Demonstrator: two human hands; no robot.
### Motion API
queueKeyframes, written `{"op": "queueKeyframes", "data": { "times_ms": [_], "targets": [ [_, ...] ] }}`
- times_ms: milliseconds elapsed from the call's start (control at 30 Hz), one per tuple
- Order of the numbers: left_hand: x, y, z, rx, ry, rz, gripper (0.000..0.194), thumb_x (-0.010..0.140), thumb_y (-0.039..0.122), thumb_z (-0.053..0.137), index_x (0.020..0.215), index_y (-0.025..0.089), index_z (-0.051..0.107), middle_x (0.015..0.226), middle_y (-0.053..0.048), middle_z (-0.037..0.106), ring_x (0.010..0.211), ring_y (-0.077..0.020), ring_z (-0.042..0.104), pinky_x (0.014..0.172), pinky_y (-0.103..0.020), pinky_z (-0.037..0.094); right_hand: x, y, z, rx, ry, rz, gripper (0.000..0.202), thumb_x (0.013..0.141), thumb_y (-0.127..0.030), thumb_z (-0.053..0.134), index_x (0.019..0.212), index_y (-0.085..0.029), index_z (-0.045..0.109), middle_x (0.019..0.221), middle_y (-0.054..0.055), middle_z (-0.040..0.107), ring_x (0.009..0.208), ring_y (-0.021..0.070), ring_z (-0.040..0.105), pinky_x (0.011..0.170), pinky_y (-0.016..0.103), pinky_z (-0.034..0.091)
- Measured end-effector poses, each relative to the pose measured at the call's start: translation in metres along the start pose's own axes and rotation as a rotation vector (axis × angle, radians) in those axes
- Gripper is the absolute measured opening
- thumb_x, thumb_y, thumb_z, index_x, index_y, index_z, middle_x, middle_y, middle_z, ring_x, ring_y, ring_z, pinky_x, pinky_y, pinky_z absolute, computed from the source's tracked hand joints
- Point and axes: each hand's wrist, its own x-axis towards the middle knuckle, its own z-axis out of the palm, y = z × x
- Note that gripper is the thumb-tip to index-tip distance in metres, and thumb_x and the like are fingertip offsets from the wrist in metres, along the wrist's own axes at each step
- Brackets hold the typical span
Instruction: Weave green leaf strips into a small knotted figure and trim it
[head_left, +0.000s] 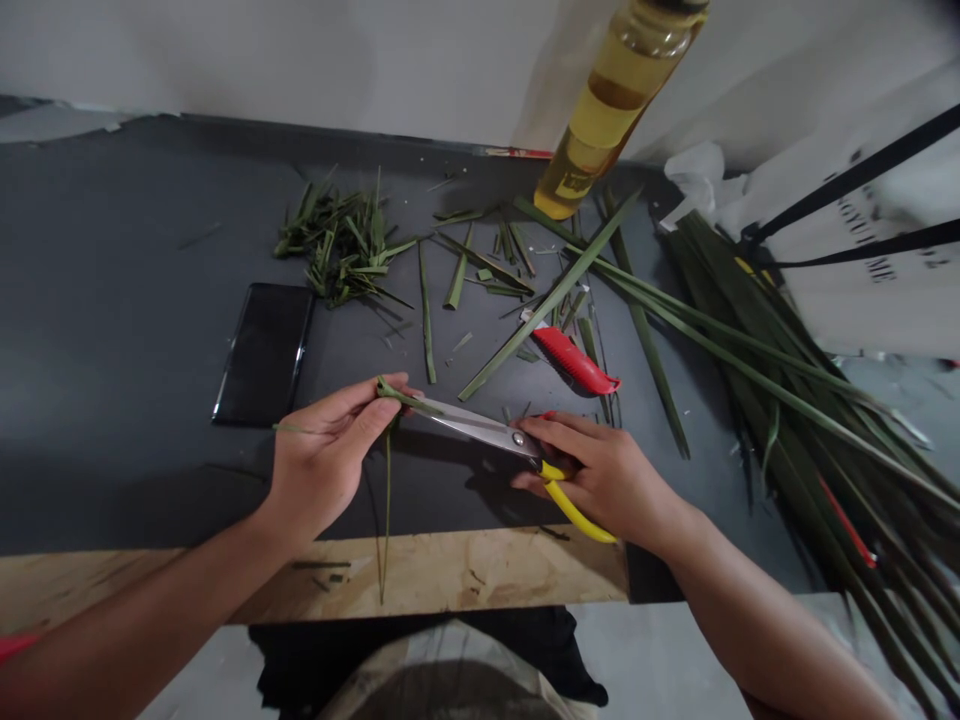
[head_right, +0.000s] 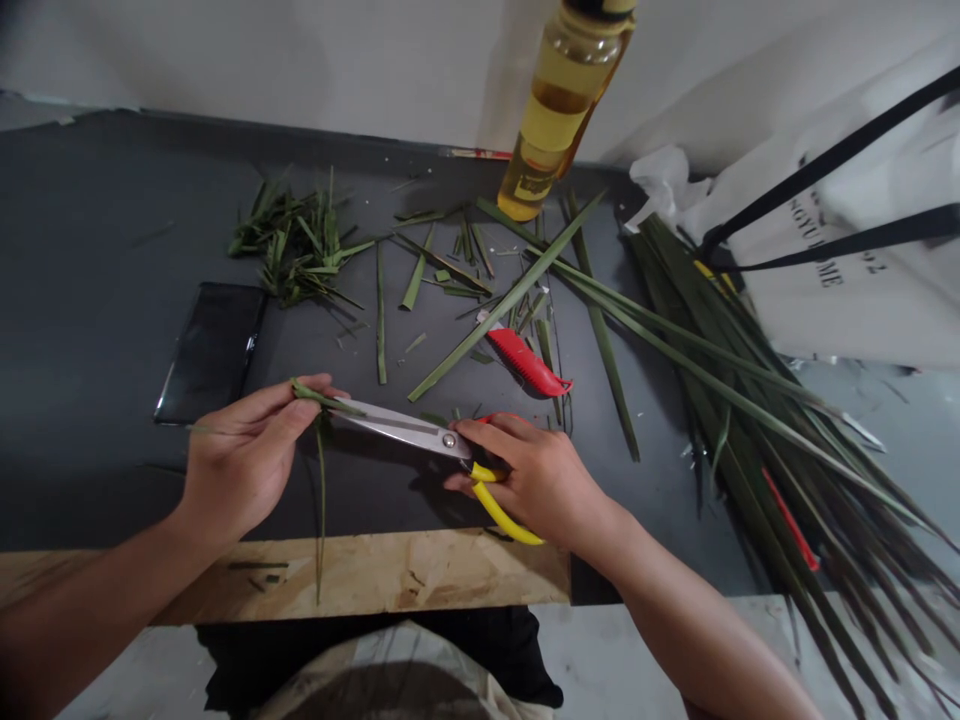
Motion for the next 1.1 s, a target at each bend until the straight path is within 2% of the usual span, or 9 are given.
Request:
{"op": "queueKeyframes", "data": {
  "times_ms": [300,600,867,1000,1100],
  "targets": [
    [0.0,-0.003,-0.002,0.007,-0.042,0.039,0.029,0.093,0.044,0.078,0.114,0.026,0.085,0.108,-0.004,0.087,0.106,-0.0259,0.082,0.106,-0.039,0.064,-0.001,0.0022,-0.003,0.041,-0.034,0.003,0.05,0.1,-0.055,0.07,0.129,-0.015,0.073,0.105,0.013,0.079,0.081,0.019,0.078,0.074,0.027,0.062],
    [0.001,-0.0011,-0.0005,-0.011,-0.029,0.034,0.029,0.09,0.047,0.081,0.111,0.028,0.086,0.106,-0.004,0.088,0.104,-0.0262,0.082,0.104,-0.039,0.065,0.0001,0.0001,-0.0018,0.045,-0.014,-0.007,0.054,0.103,-0.059,0.062,0.127,-0.012,0.074,0.1,0.013,0.079,0.077,0.019,0.077,0.072,0.027,0.061],
    [0.0015,0.0011,-0.0017,-0.021,-0.046,0.026,0.029,0.091,0.046,0.08,0.112,0.027,0.086,0.106,-0.004,0.087,0.105,-0.0265,0.081,0.106,-0.042,0.064,-0.0027,0.0031,0.0006,0.092,-0.033,0.013,0.045,0.102,-0.053,0.069,0.127,-0.016,0.075,0.101,0.011,0.081,0.078,0.0174,0.077,0.072,0.024,0.061],
    [0.001,0.0037,-0.001,-0.02,-0.046,0.015,0.026,0.091,0.044,0.08,0.111,0.027,0.086,0.107,-0.005,0.087,0.105,-0.0265,0.081,0.106,-0.042,0.063,-0.0033,-0.0001,0.0001,0.059,-0.06,0.054,0.043,0.101,-0.052,0.07,0.127,-0.018,0.075,0.097,0.01,0.08,0.07,0.016,0.073,0.064,0.024,0.058],
    [0.0006,0.0046,0.0002,-0.002,-0.054,-0.007,0.03,0.09,0.045,0.079,0.113,0.025,0.086,0.108,-0.006,0.087,0.107,-0.0282,0.081,0.107,-0.043,0.063,-0.0033,-0.003,-0.0005,0.006,-0.063,0.084,0.044,0.1,-0.053,0.071,0.131,-0.021,0.074,0.096,0.009,0.08,0.074,0.0169,0.075,0.063,0.024,0.057]
  ]
}}
